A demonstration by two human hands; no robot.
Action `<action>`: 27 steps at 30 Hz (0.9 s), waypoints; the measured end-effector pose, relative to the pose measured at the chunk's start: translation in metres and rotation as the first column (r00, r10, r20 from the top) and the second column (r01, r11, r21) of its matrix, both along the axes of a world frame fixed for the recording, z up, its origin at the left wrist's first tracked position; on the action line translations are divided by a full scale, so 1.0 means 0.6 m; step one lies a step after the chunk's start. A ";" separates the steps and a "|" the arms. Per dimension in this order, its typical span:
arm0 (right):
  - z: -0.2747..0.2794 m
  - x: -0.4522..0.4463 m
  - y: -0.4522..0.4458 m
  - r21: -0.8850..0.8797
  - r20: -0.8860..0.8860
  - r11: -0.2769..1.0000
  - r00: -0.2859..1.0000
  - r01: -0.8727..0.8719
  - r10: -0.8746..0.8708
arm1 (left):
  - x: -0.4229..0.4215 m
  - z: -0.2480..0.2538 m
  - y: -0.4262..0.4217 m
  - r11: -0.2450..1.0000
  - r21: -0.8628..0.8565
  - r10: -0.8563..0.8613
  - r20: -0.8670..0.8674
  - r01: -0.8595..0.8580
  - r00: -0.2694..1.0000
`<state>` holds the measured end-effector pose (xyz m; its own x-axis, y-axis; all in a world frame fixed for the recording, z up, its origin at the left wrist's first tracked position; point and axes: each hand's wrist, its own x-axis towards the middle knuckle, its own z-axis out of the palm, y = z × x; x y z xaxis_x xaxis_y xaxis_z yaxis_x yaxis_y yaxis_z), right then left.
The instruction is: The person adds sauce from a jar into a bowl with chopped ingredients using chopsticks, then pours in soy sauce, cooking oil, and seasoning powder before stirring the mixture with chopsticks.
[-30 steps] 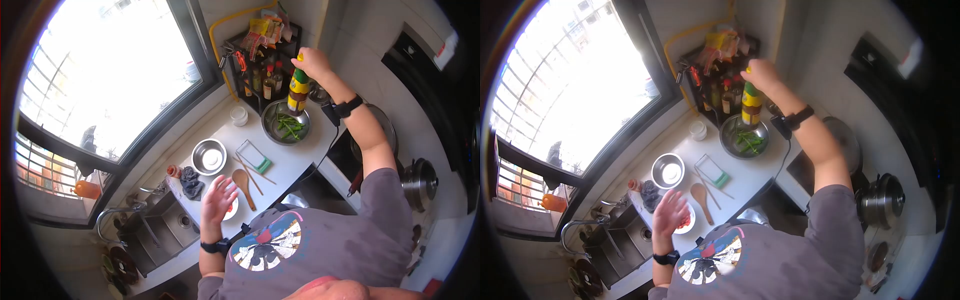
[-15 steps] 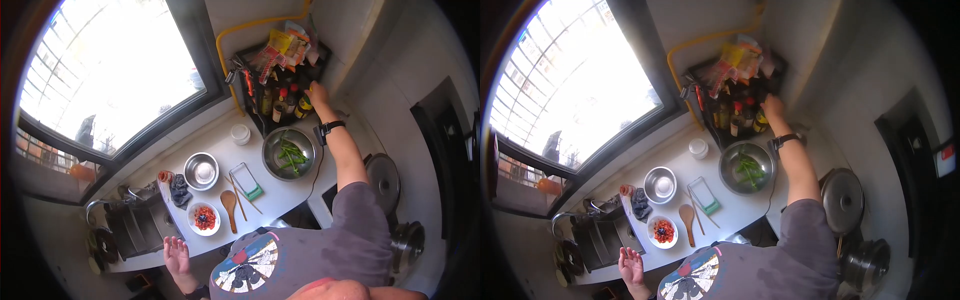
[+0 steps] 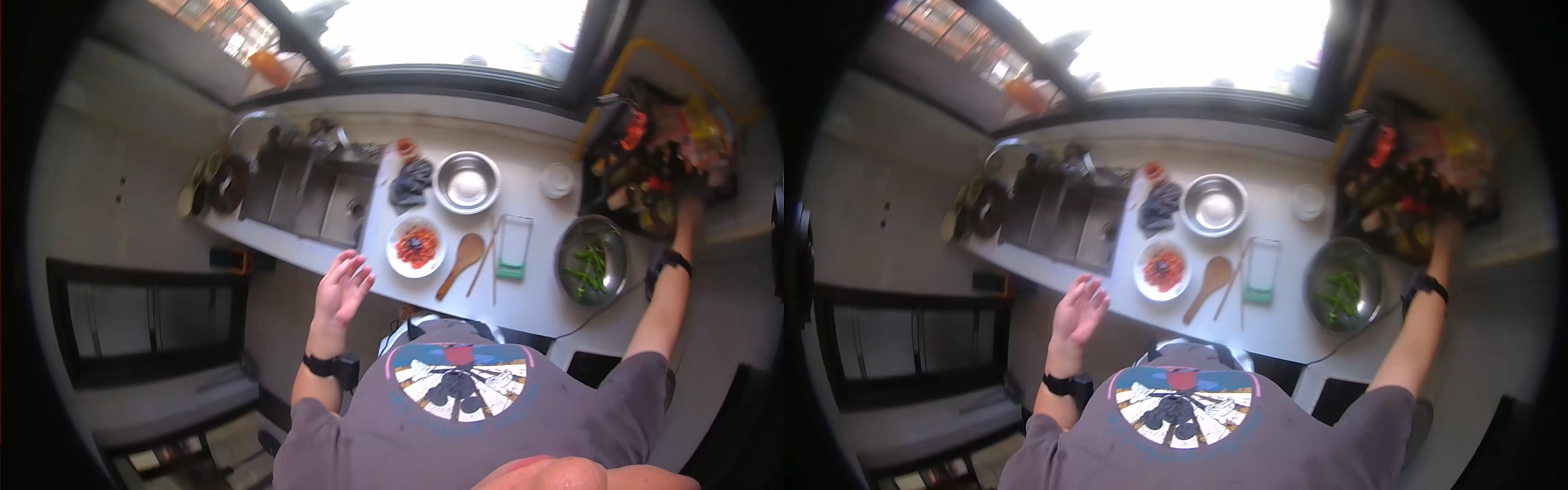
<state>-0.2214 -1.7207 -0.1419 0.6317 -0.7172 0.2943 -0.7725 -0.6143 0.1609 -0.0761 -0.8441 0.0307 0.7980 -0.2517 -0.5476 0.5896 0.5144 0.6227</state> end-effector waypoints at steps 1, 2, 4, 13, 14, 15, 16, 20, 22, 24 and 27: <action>-0.024 -0.015 -0.009 0.018 0.205 1.000 0.979 -0.001 -0.003 | -0.002 -0.002 0.007 1.000 -0.012 -0.001 0.013 0.001 1.000; 0.010 -0.012 0.046 0.018 0.346 1.000 0.938 0.005 -0.011 | -0.004 0.000 0.014 1.000 -0.009 0.008 0.015 -0.008 1.000; 0.023 -0.019 0.088 0.044 0.433 0.998 0.901 -0.039 0.017 | -0.010 -0.008 0.044 0.999 -0.018 0.031 0.014 -0.031 0.999; 0.133 -0.012 0.264 0.075 0.668 0.939 0.682 0.335 -0.297 | -0.029 -0.020 0.247 0.982 -0.041 0.186 0.039 -0.184 0.982; 0.122 -0.017 0.272 0.158 0.842 0.984 0.510 0.082 -0.177 | -0.032 -0.025 0.284 0.974 -0.046 0.223 0.038 -0.221 0.974; 0.179 0.001 0.408 0.040 0.829 0.984 0.544 0.176 -0.131 | -0.035 -0.032 0.324 0.966 -0.061 0.255 0.040 -0.253 0.966; 0.220 0.026 0.538 0.079 0.896 0.993 0.431 0.090 -0.110 | -0.040 -0.036 0.363 0.954 -0.067 0.293 0.037 -0.291 0.955; 0.286 0.144 1.041 0.120 0.983 0.834 0.184 -0.539 -0.022 | -0.061 -0.050 0.540 0.907 -0.092 0.416 0.043 -0.411 0.908; 0.297 0.215 1.231 0.046 0.993 0.377 0.082 -0.925 0.080 | -0.077 -0.056 0.638 0.870 -0.113 0.487 0.055 -0.480 0.871; 0.325 0.304 1.380 0.312 0.905 0.323 0.383 -0.893 0.185 | -0.093 -0.052 0.742 0.819 -0.126 0.571 0.095 -0.560 0.815; 0.310 0.454 1.513 0.347 0.795 0.311 0.453 -0.885 0.403 | -0.105 -0.043 0.851 0.737 -0.124 0.674 0.084 -0.664 0.734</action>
